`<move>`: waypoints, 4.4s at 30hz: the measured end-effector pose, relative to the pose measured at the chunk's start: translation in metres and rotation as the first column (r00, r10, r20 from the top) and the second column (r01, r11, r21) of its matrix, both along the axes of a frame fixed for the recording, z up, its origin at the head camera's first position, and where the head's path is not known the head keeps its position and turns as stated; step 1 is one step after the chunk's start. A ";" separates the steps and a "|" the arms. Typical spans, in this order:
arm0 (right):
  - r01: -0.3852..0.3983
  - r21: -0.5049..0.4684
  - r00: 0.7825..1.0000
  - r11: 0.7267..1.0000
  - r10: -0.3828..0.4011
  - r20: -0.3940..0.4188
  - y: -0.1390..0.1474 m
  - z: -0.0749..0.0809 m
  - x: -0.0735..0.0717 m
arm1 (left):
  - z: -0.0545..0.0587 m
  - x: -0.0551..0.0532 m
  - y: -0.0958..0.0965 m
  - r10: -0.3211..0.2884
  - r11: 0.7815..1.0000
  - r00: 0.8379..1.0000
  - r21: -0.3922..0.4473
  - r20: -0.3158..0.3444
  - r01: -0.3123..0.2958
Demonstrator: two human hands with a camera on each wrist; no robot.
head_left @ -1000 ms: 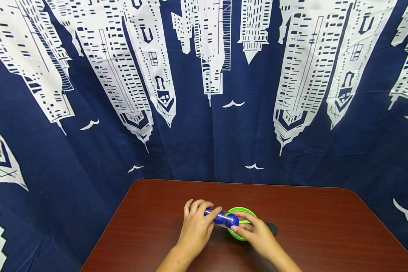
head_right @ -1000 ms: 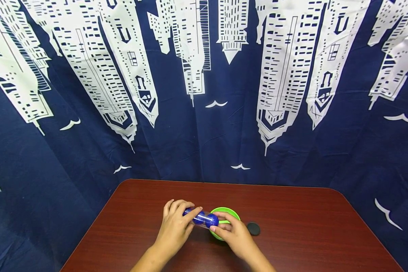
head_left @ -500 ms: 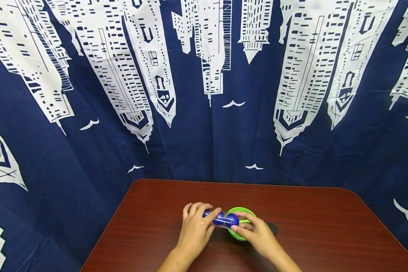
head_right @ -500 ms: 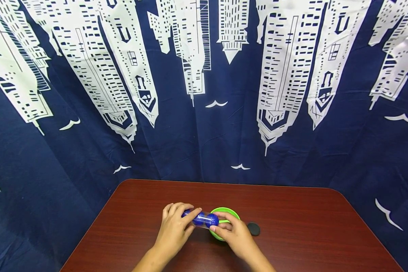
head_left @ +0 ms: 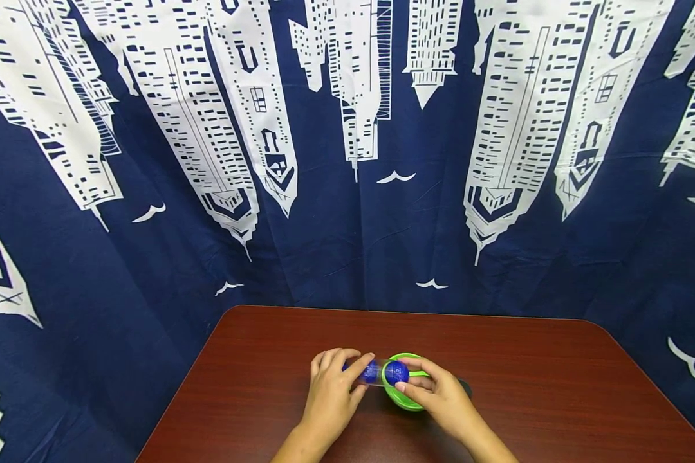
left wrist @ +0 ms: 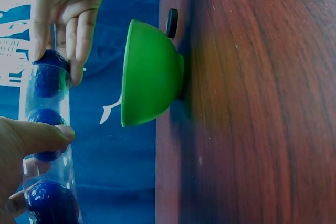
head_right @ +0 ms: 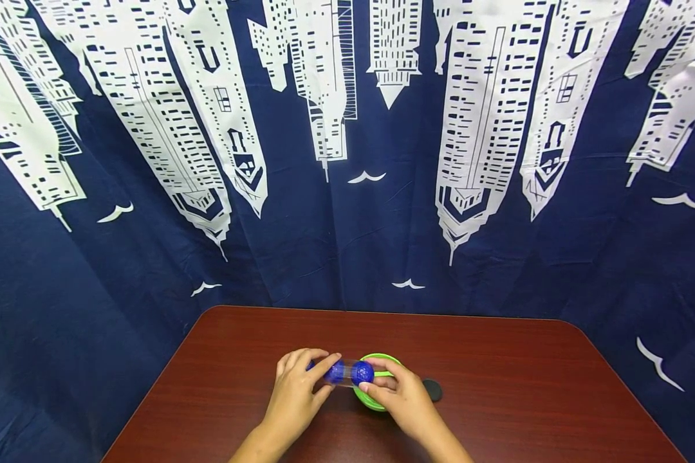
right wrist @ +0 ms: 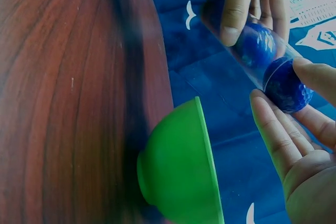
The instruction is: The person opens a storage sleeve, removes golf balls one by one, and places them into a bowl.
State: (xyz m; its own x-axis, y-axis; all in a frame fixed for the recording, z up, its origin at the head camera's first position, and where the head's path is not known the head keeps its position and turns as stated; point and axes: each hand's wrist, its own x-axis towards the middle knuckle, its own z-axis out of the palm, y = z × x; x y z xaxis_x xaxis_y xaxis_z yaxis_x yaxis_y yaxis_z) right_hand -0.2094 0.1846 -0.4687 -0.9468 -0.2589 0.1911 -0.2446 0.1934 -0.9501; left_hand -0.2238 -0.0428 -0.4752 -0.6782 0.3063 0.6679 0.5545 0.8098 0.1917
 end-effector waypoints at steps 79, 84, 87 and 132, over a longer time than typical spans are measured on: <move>0.172 0.746 0.929 0.643 0.146 -0.340 0.009 -0.019 -0.040 | -0.015 -0.010 -0.008 0.006 0.941 0.980 0.330 0.201 -0.073; 0.182 0.737 0.922 0.651 0.147 -0.358 0.010 -0.020 -0.040 | -0.016 -0.010 -0.008 0.015 0.944 0.977 0.320 0.214 -0.084; 0.189 0.738 0.918 0.648 0.149 -0.367 0.010 -0.019 -0.039 | -0.016 -0.010 -0.008 0.018 0.943 0.975 0.319 0.220 -0.090; 0.199 0.217 0.859 0.956 -0.064 -0.508 0.001 -0.002 -0.006 | -0.006 -0.007 -0.004 0.049 0.979 0.999 0.198 -0.010 -0.046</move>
